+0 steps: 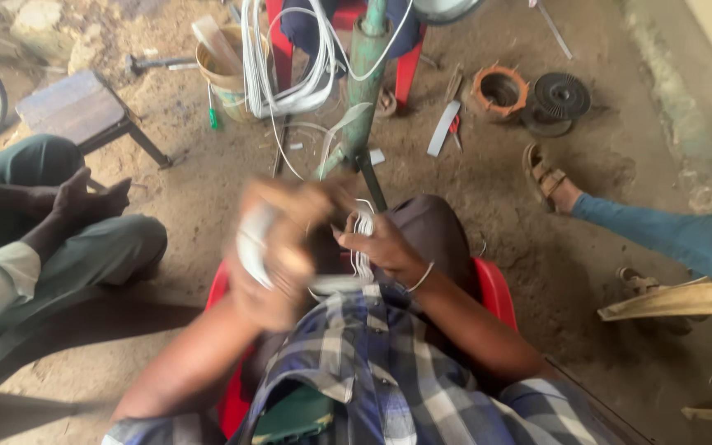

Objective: The person sits on a chair and folds and gathers a long white wire into loops by hand, then feeds the coiled wire into the drum of a bench-mounted winding machine, guiding the wire as the drum turns and adjusting the loops with the hands.

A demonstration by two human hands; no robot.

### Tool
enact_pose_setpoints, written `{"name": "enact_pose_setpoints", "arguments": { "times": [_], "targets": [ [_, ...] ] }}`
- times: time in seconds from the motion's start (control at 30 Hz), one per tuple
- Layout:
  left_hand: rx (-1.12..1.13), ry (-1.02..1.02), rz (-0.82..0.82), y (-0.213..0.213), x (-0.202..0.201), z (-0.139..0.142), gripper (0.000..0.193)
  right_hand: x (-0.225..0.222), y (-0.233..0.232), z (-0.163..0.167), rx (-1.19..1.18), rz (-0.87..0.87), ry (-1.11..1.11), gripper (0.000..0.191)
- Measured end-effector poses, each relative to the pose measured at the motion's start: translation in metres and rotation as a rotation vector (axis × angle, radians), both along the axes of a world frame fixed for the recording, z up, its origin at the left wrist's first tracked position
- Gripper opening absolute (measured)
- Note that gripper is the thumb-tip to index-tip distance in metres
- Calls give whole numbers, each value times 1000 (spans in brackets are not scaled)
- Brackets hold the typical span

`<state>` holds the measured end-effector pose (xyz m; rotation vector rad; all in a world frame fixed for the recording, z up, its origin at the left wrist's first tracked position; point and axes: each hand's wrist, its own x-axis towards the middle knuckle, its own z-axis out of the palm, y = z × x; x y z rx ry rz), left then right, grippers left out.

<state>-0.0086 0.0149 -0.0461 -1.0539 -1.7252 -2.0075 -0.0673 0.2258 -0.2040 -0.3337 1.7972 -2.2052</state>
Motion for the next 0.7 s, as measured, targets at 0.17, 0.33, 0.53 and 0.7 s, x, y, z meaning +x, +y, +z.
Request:
{"name": "enact_pose_setpoints", "arguments": {
  "times": [0.17, 0.33, 0.53, 0.7],
  "targets": [
    [620, -72, -73, -10, -7, 3, 51, 21, 25, 36, -195, 85, -3, 61],
    [769, -95, 88, -7, -10, 12, 59, 41, 28, 100, 62, 262, 177, 83],
    [253, -88, 378, -28, -16, 32, 56, 48, 16, 85, 616, -95, 527, 40],
    [30, -216, 417, -24, -17, 42, 53, 40, 11, 40, 568, -263, 610, 20]
  ]
}}
